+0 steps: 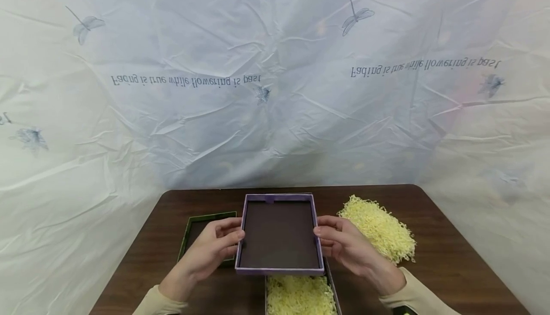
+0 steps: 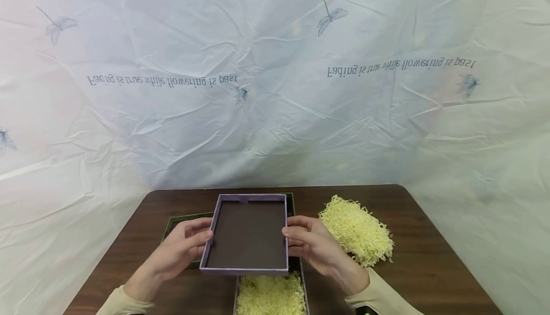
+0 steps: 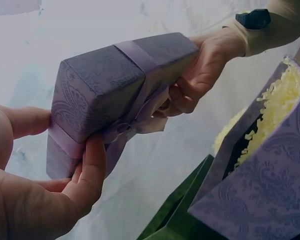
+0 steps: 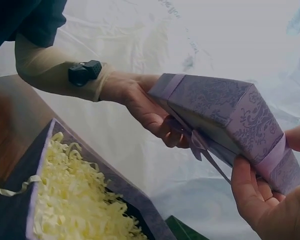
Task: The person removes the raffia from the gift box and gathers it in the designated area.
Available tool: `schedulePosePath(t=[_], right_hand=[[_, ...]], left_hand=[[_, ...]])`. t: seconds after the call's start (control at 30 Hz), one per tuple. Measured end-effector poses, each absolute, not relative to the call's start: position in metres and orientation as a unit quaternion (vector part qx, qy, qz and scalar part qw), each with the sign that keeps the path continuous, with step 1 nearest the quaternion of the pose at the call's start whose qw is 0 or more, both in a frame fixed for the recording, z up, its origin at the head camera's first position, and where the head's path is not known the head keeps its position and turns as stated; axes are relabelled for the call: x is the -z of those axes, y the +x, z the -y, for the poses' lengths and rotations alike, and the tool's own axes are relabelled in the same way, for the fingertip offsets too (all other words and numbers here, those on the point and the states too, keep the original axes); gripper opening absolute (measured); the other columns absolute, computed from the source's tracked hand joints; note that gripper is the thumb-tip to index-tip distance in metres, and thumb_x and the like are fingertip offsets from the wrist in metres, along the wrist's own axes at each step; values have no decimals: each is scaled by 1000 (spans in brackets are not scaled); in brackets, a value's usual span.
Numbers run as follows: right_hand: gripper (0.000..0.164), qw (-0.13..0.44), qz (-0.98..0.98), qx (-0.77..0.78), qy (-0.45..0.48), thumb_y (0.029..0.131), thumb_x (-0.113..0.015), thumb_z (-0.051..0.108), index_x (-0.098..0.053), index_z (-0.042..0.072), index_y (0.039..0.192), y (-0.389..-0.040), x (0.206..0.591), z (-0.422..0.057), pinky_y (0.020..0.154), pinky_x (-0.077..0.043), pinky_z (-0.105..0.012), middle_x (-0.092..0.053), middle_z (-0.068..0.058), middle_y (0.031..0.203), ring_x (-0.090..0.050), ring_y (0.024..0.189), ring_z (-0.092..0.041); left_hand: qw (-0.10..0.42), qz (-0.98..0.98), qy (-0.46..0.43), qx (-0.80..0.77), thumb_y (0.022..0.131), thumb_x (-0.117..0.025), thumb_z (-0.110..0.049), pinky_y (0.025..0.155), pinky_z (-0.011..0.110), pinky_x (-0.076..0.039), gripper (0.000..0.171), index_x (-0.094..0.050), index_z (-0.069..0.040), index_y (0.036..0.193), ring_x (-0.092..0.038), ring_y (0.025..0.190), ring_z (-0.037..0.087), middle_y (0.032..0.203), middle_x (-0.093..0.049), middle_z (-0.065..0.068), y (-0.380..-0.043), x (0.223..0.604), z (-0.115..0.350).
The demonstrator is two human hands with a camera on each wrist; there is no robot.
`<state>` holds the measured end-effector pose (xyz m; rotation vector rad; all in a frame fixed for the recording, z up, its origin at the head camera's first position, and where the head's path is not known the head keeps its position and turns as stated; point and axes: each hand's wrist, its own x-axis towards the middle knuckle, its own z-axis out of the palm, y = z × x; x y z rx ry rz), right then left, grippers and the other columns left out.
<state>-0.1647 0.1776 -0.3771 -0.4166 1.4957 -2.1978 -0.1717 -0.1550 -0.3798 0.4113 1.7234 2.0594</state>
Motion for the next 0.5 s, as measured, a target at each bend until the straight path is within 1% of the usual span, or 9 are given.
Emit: schedulePosePath(t=[0.17, 0.3, 0.5], right_hand=[[25, 236, -539, 796, -142, 95, -55, 3, -49, -1, 118, -165, 378, -168, 82, -56, -34, -66, -1, 95, -68, 82, -13], [26, 241, -544, 792, -133, 94, -57, 4, -49, -1, 118, -164, 377, -162, 81, -57, -35, -65, 0, 92, -66, 80, -12], [31, 251, -554, 784, -126, 93, -60, 7, -46, -1, 119, -164, 374, -156, 80, -56, -34, -65, 2, 91, -64, 80, -11]], left_hand=[[205, -606, 168, -750, 99, -54, -10, 88, 31, -55, 63, -21, 19, 144, -61, 105, 13, 119, -58, 7, -171, 382, 164], [201, -612, 170, -746, 99, -53, -9, 88, 32, -55, 62, -21, 20, 144, -61, 106, 14, 121, -59, 7, -170, 382, 172], [192, -607, 199, -745, 99, -51, -6, 88, 34, -56, 57, -23, 22, 141, -62, 106, 16, 121, -60, 10, -168, 384, 181]])
